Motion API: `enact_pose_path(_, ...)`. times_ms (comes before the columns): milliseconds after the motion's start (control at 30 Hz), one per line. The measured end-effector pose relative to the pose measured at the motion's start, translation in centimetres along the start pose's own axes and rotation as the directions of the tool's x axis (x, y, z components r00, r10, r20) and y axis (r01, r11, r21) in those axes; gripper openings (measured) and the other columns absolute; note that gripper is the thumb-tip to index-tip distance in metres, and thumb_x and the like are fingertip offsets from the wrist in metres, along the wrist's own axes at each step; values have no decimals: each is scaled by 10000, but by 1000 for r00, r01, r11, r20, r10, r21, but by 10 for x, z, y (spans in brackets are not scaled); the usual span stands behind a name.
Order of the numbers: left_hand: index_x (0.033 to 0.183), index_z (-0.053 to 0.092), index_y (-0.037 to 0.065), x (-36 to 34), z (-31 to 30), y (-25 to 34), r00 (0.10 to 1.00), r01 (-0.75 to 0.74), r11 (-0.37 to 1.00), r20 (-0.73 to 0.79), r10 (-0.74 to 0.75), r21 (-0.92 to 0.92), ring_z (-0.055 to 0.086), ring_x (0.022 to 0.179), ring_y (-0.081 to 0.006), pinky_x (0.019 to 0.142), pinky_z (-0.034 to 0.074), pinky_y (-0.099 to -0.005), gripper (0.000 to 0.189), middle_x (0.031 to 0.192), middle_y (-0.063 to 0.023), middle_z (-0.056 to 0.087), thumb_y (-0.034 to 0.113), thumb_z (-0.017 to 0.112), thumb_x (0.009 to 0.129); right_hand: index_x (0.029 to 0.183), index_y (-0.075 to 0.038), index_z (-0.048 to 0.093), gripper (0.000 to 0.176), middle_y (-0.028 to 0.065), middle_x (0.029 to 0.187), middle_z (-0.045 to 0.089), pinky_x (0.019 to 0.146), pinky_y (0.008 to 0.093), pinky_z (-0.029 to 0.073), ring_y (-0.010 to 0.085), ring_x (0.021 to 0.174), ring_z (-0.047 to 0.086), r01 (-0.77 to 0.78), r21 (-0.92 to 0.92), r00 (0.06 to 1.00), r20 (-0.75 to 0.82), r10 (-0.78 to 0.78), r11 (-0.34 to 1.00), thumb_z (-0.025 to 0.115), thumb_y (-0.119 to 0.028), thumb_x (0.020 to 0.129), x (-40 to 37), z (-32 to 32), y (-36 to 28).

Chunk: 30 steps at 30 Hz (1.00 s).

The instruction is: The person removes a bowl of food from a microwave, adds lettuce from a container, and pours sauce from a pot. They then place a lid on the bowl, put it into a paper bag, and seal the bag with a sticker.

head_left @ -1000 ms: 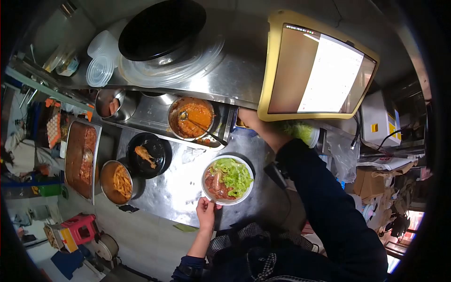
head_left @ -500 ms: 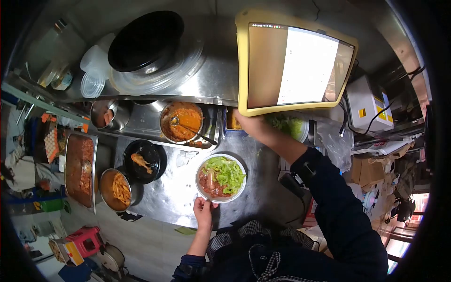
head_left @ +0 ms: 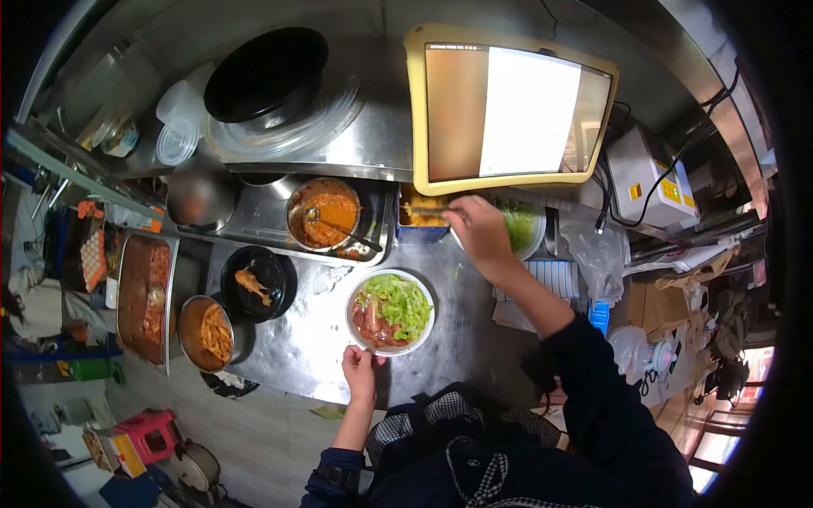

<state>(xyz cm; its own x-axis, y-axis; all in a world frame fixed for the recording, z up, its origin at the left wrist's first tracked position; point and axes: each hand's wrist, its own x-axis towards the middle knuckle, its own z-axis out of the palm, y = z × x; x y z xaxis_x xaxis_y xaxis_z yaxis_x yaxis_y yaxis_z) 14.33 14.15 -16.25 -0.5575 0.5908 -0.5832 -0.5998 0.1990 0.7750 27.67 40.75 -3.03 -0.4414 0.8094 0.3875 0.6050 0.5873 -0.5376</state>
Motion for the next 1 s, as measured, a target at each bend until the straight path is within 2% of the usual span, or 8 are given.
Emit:
enact_pose_path(100, 747, 423, 46, -1, 1, 1, 1000, 0, 1000, 15, 0, 3, 525, 546, -132, 540, 460, -231, 89, 656, -50, 511, -17, 464, 797, 787, -20, 582, 177, 122, 724, 544, 541, 361, 428, 306, 617, 539, -201, 199, 976, 126, 178, 959, 614, -192, 762, -38, -32, -39)
enact_pose_path(367, 772, 444, 46, 5, -7, -8, 999, -24, 999, 39, 23, 22, 552, 579, -146, 552, 483, -245, 62, 722, -70, 550, 50, 474, 826, 911, -54, 543, 182, 97, 786, 533, 586, 362, 441, 284, 681, 545, 2, 128, 904, 423, -57, 992, 603, -151, 770, -119, -11, -30)
enact_pose_path(500, 743, 415, 52, 0, -2, 1, 999, 9, 1000, 32, -8, -22, 533, 554, -133, 556, 480, -242, 99, 649, -44, 502, -10, 461, 805, 894, -50, 541, 178, 98, 789, 534, 597, 359, 446, 289, 686, 546, 3, 149, 917, 393, -62, 989, 606, -156, 767, -95, -26, -30)
enact_pose_path(767, 759, 418, 49, 6, -15, 8, 999, -11, 1000, -45, 10, -8, 527, 559, -127, 558, 484, -243, 89, 670, -44, 506, -3, 460, 818, 850, -50, 552, 205, 110, 733, 538, 592, 363, 453, 287, 658, 548, 28, -71, 992, -121, -36, 997, 630, -205, 740, -14, 16, 17)
enact_pose_path(800, 765, 419, 46, 6, -18, 9, 998, -17, 1000, -52, 16, -10, 526, 559, -127, 557, 485, -244, 84, 672, -44, 505, -4, 460, 818, 850, -50, 552, 205, 110, 733, 538, 592, 363, 453, 287, 658, 548, 33, -65, 992, -120, -41, 997, 630, -205, 740, -13, 28, 28)
enact_pose_path(867, 769, 421, 44, 6, -24, 11, 997, -29, 999, -78, 28, -15, 524, 556, -128, 553, 485, -245, 78, 672, -43, 503, -6, 457, 817, 906, -45, 568, 252, 124, 787, 537, 620, 380, 450, 295, 698, 539, 80, -357, 997, 48, -68, 931, 621, -231, 745, -6, 42, 35)
enact_pose_path(967, 769, 420, 44, 10, -30, 15, 993, -49, 998, -110, 45, -29, 520, 548, -129, 542, 482, -246, 78, 671, -43, 499, -12, 452, 813, 1021, -34, 555, 339, 133, 843, 527, 647, 397, 444, 294, 770, 529, 177, -316, 984, 70, -163, 932, 605, -244, 759, -5, 39, 4)
enact_pose_path(1000, 764, 417, 45, 10, -32, 15, 993, -50, 998, -113, 47, -30, 518, 543, -130, 535, 478, -246, 82, 670, -42, 497, -15, 449, 811, 1145, -35, 490, 457, 135, 871, 517, 682, 385, 446, 282, 855, 515, 123, -268, 983, 168, -79, 955, 607, -260, 765, -5, 35, -16)
